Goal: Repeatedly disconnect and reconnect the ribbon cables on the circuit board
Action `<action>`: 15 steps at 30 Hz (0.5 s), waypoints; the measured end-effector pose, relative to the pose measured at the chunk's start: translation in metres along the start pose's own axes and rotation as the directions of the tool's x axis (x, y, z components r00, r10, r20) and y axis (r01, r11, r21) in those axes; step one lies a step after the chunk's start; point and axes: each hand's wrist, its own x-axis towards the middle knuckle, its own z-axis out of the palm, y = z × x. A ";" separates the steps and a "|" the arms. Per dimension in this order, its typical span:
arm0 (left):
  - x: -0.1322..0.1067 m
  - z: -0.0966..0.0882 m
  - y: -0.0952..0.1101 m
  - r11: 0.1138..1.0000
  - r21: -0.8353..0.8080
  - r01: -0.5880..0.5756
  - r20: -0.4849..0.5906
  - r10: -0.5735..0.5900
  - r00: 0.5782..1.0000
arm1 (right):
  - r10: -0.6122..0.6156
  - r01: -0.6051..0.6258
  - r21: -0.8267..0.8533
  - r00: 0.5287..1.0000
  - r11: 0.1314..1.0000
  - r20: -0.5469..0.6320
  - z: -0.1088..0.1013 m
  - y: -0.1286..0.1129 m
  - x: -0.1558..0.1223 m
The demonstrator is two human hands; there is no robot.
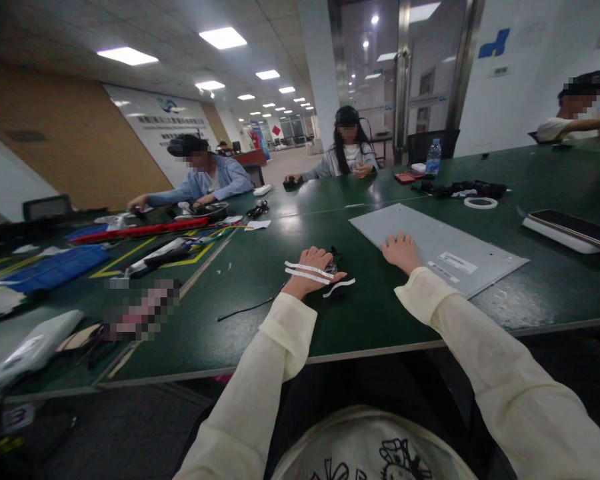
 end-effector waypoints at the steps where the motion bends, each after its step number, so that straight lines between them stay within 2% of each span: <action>1: 0.001 0.000 -0.001 1.000 -0.003 0.006 -0.028 -0.006 1.000 | -0.020 0.020 -0.004 1.000 1.000 -0.002 0.000 -0.003 -0.002; 5: 0.001 -0.004 -0.006 1.000 -0.010 0.024 -0.134 -0.025 0.991 | -0.111 0.111 -0.001 0.994 0.994 0.008 0.004 -0.015 -0.008; 8: 0.000 -0.010 -0.008 0.999 -0.007 0.032 -0.172 -0.033 0.985 | -0.205 0.205 -0.004 0.979 0.979 -0.002 0.005 -0.026 -0.017; 12: -0.001 -0.014 -0.012 0.999 -0.001 0.050 -0.208 -0.049 0.977 | -0.324 0.324 0.008 0.946 0.946 0.019 0.005 -0.043 -0.037; 15: -0.001 -0.014 -0.013 0.998 0.000 0.066 -0.262 -0.064 0.963 | -0.440 0.439 0.056 0.898 0.897 0.015 0.007 -0.053 -0.055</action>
